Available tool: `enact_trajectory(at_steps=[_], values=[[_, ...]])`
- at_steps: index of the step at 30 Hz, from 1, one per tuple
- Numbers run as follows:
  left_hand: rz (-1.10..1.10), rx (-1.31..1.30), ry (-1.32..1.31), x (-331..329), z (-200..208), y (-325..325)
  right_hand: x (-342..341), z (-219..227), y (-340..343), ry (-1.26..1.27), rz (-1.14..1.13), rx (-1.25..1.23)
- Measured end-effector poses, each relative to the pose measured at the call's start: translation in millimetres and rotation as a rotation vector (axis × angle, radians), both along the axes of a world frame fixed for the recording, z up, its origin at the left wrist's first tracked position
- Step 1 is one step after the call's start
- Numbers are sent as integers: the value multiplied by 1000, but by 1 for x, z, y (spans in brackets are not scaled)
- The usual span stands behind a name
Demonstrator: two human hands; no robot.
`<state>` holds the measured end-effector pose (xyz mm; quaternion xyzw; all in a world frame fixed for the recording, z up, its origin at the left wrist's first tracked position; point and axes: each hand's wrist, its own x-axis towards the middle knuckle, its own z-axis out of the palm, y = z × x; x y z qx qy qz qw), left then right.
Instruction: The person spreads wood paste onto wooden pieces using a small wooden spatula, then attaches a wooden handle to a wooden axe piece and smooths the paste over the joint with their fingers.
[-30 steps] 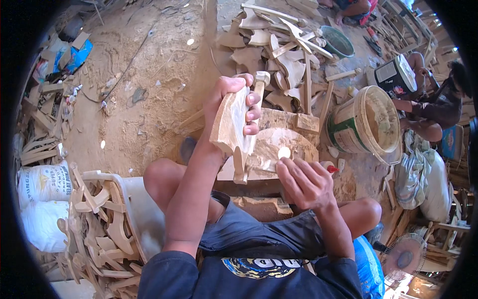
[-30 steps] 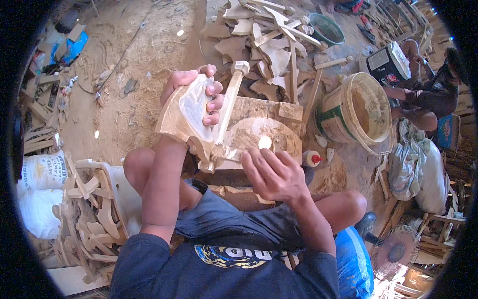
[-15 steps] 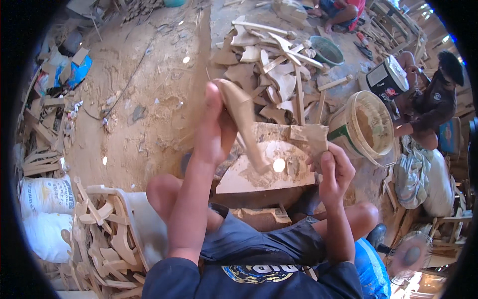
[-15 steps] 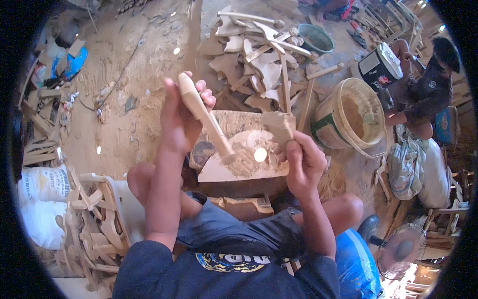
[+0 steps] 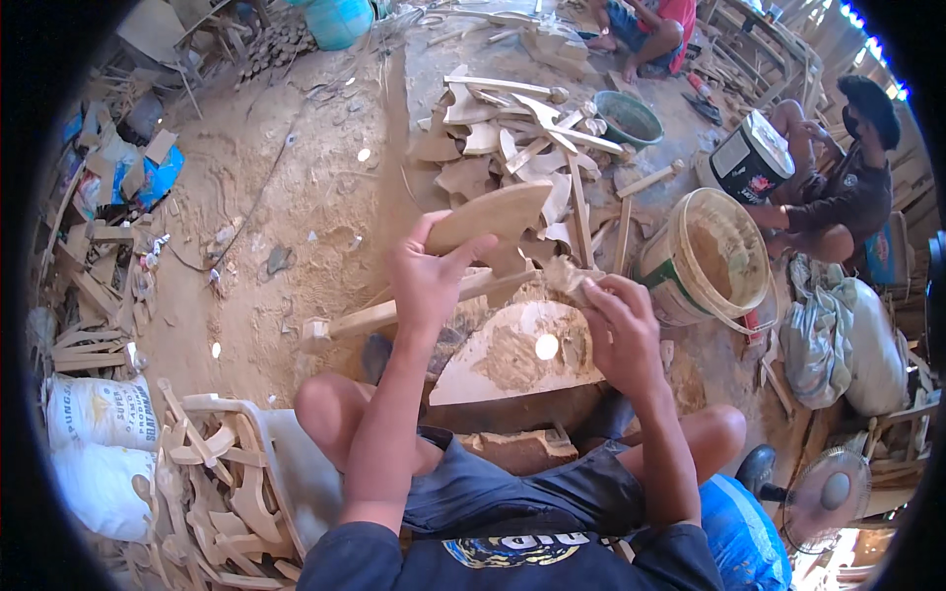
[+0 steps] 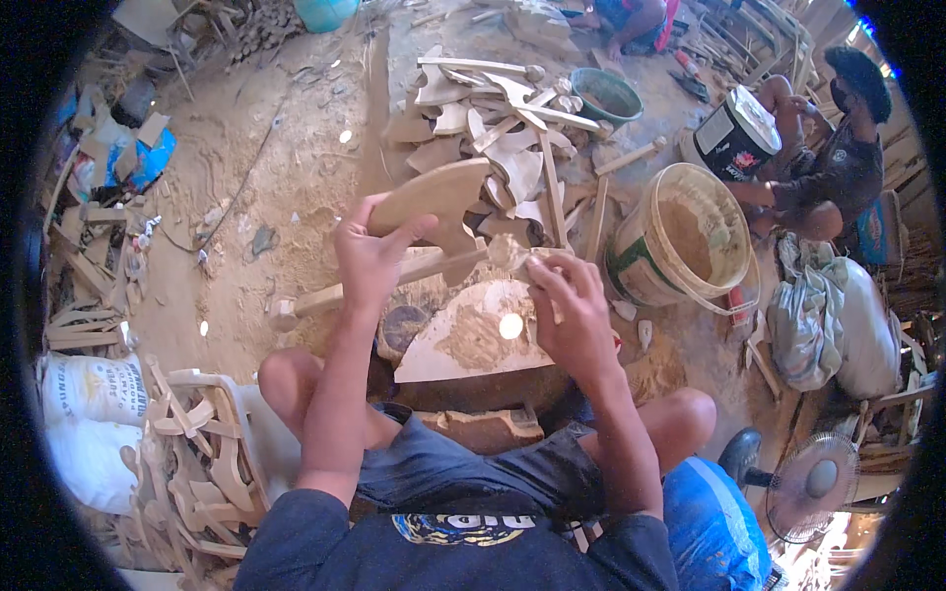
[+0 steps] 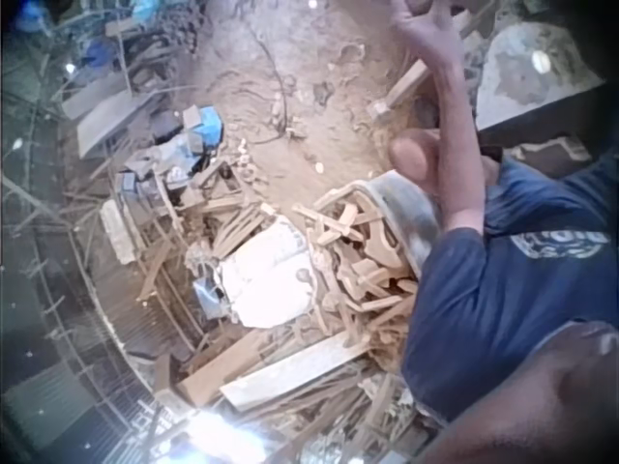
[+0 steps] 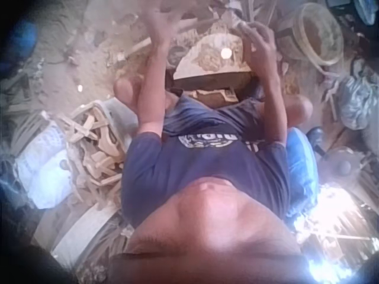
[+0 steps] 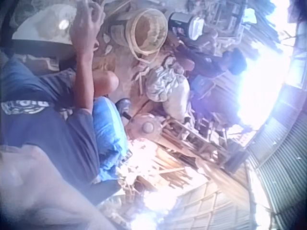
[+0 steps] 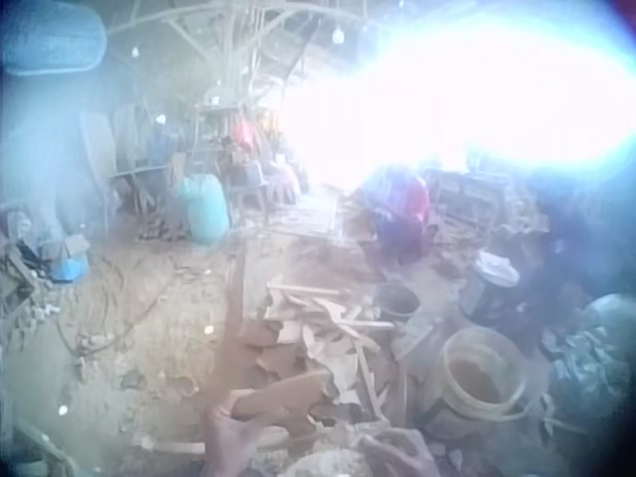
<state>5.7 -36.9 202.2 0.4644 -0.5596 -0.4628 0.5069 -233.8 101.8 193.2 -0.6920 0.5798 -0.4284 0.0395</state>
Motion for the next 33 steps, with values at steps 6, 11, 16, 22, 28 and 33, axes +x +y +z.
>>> enact_trajectory(at_steps=[6, 11, 16, 22, 28, 33], values=[[130, -436, -424, -3, -43, 1, 18, -70, -5, 28, 35, 277], [-94, 51, -585, -11, -37, 5, 25, -129, -5, -60, 83, 254], [-92, -56, -621, -9, -52, 0, 43, -165, -8, -83, 18, 254], [-40, -123, -647, -13, -56, -3, 57, -184, -21, -109, -15, 207], [-61, -46, -599, -11, -62, -12, 59, -176, -24, -119, 3, 224], [-46, 4, -628, -15, -58, -10, 50, -158, -20, -4, -33, 210]])
